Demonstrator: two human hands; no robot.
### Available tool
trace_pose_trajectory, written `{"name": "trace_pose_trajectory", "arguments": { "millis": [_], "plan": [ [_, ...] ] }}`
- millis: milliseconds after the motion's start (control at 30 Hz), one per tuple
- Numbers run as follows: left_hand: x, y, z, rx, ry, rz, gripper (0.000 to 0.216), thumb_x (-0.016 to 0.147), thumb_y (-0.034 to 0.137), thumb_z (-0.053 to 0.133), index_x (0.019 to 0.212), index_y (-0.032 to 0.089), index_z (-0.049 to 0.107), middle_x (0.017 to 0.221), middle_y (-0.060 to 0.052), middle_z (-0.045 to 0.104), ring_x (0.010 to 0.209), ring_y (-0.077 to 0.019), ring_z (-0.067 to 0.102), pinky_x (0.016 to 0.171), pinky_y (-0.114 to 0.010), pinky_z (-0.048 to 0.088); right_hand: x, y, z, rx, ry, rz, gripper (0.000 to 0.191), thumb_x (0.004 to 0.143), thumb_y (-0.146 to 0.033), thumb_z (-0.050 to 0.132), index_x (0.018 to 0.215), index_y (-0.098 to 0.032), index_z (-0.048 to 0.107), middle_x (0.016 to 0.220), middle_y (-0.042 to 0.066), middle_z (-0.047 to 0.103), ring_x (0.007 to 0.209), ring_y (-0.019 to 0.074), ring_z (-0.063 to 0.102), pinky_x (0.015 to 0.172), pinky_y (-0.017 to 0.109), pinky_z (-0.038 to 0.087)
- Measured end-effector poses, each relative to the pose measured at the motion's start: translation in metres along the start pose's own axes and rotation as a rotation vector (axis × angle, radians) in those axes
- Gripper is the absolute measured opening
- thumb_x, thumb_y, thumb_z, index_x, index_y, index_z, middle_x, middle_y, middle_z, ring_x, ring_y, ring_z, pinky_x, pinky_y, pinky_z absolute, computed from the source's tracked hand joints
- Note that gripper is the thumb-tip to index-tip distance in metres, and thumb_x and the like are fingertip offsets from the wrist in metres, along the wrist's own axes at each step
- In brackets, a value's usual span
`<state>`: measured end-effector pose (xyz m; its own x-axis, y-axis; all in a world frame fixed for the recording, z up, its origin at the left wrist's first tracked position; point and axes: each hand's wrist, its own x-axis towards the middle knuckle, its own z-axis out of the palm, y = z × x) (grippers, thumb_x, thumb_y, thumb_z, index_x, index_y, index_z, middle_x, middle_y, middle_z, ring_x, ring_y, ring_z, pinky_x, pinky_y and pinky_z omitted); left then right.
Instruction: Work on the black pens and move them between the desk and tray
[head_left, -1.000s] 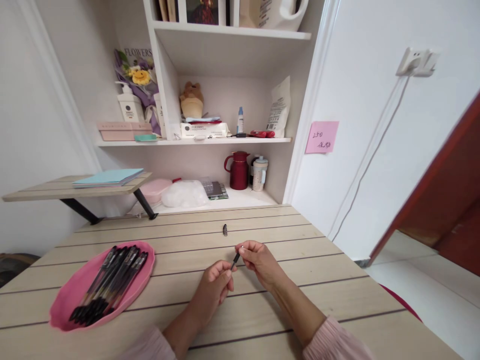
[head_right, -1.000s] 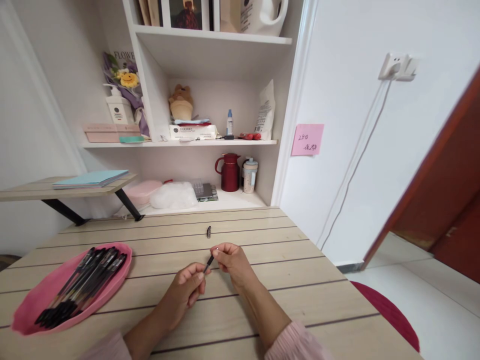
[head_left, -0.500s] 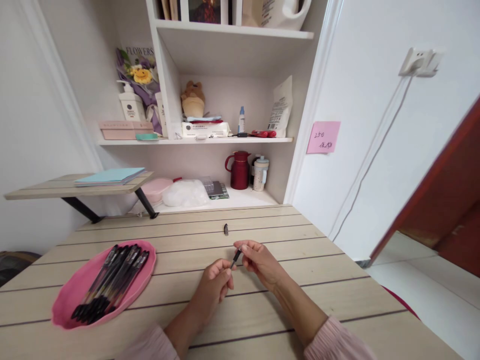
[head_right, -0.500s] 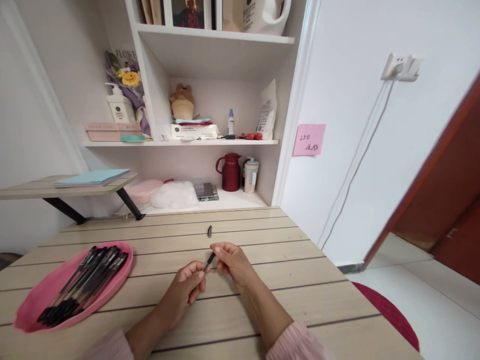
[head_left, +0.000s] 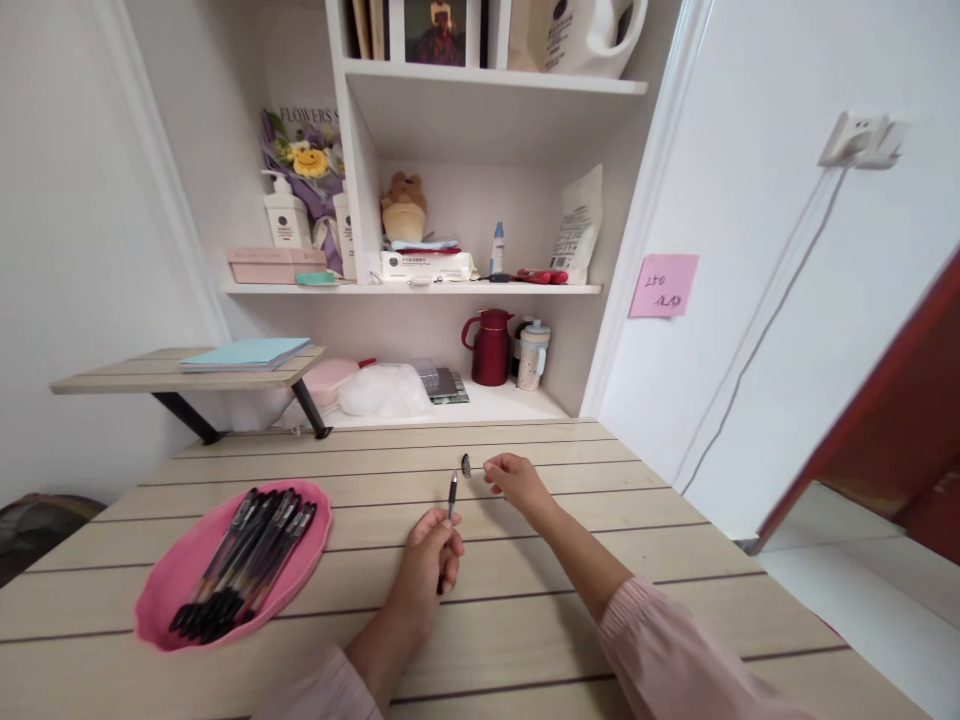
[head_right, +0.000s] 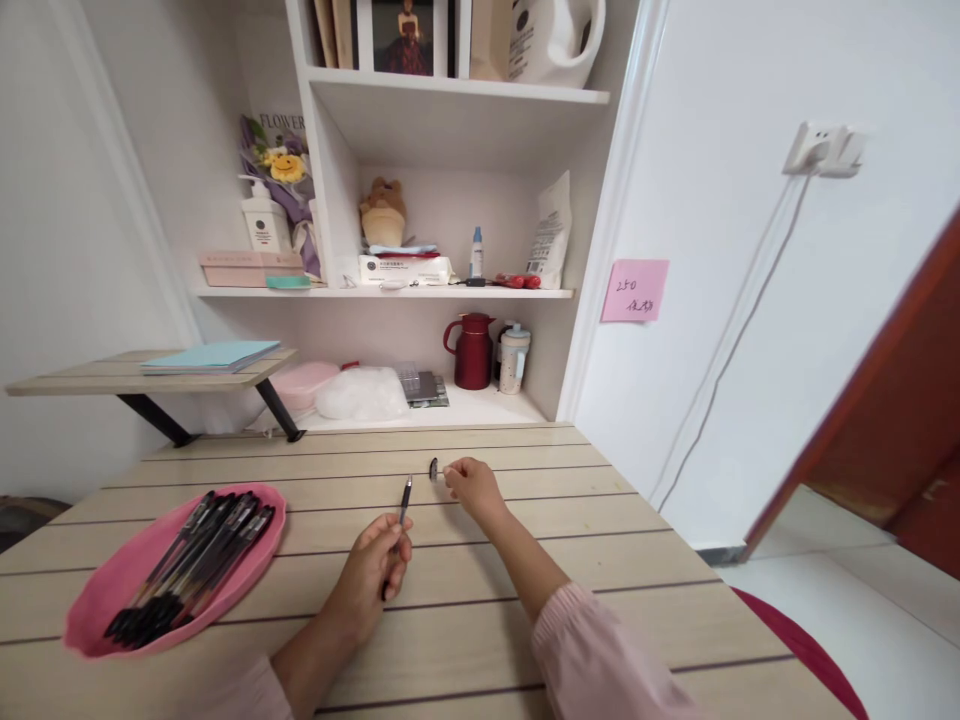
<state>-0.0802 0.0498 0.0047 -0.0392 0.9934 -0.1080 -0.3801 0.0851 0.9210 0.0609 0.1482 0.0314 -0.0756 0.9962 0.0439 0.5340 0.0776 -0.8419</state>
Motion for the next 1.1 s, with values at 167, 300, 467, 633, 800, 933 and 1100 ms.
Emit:
{"name": "trace_pose_trajectory", "arguments": {
  "millis": [167,300,467,633,800,933,1100],
  "plan": [
    [0.009,0.003,-0.009,-0.039,0.042,0.029,0.026,0.068,0.040,0.054,0.080,0.019,0.046,0.053,0.008,0.048,0.030,-0.0017,0.031,0.030,-0.015,0.017,0.041,-0.016,0.030,-0.192,0.116,0.015,0.026,0.063,-0.029,0.062,0.084,-0.014,0.059,0.096,0.016,0.064,0.096,0.0270,0.055,0.075,0.031,0.040],
    [0.011,0.003,-0.012,-0.030,0.033,0.032,0.025,0.069,0.040,0.054,0.079,0.018,0.047,0.053,0.008,0.048,0.029,-0.0010,0.030,0.030,-0.015,0.016,0.051,-0.017,0.049,-0.171,0.137,0.028,0.024,0.060,-0.020,0.064,0.082,-0.014,0.058,0.098,0.019,0.062,0.098,0.0282,0.054,0.075,0.033,0.039],
    [0.010,0.002,-0.010,0.085,-0.026,0.005,0.022,0.070,0.037,0.051,0.081,0.018,0.048,0.051,0.008,0.048,0.027,-0.0014,0.029,0.028,-0.015,0.014,0.042,-0.007,0.037,0.043,0.048,0.030,0.021,0.062,-0.026,0.065,0.052,-0.019,0.048,0.059,0.007,0.061,0.065,0.0201,0.057,0.054,0.028,0.038],
    [0.001,-0.001,-0.004,0.167,-0.140,-0.006,0.021,0.074,0.035,0.045,0.082,0.017,0.049,0.049,0.008,0.048,0.026,-0.0009,0.027,0.028,-0.015,0.011,-0.003,0.001,-0.001,0.542,-0.032,-0.034,0.029,0.070,-0.047,0.057,0.068,-0.018,0.050,0.053,-0.002,0.052,0.045,0.0088,0.044,0.043,0.021,0.031],
    [-0.010,0.003,0.003,0.223,-0.177,-0.011,0.021,0.072,0.035,0.048,0.081,0.016,0.051,0.048,0.007,0.048,0.027,-0.0009,0.024,0.030,-0.016,0.009,-0.041,-0.002,-0.015,1.052,0.020,-0.086,0.033,0.062,-0.041,0.069,0.082,-0.017,0.055,0.067,-0.001,0.055,0.052,0.0070,0.046,0.046,0.019,0.032],
    [-0.014,0.008,0.007,0.260,-0.169,-0.011,0.020,0.071,0.033,0.048,0.081,0.016,0.051,0.048,0.007,0.047,0.029,-0.0014,0.024,0.032,-0.016,0.010,-0.047,-0.006,-0.014,1.062,0.022,-0.100,0.034,0.060,-0.041,0.071,0.080,-0.017,0.057,0.070,0.000,0.057,0.052,0.0074,0.046,0.045,0.021,0.032],
    [-0.017,0.011,0.010,0.292,-0.166,-0.026,0.020,0.070,0.032,0.049,0.082,0.016,0.051,0.049,0.007,0.047,0.030,-0.0023,0.026,0.033,-0.017,0.010,-0.047,-0.004,-0.012,1.015,-0.006,-0.111,0.034,0.062,-0.040,0.069,0.082,-0.017,0.057,0.070,0.001,0.056,0.052,0.0073,0.046,0.045,0.020,0.031]
  ]
}}
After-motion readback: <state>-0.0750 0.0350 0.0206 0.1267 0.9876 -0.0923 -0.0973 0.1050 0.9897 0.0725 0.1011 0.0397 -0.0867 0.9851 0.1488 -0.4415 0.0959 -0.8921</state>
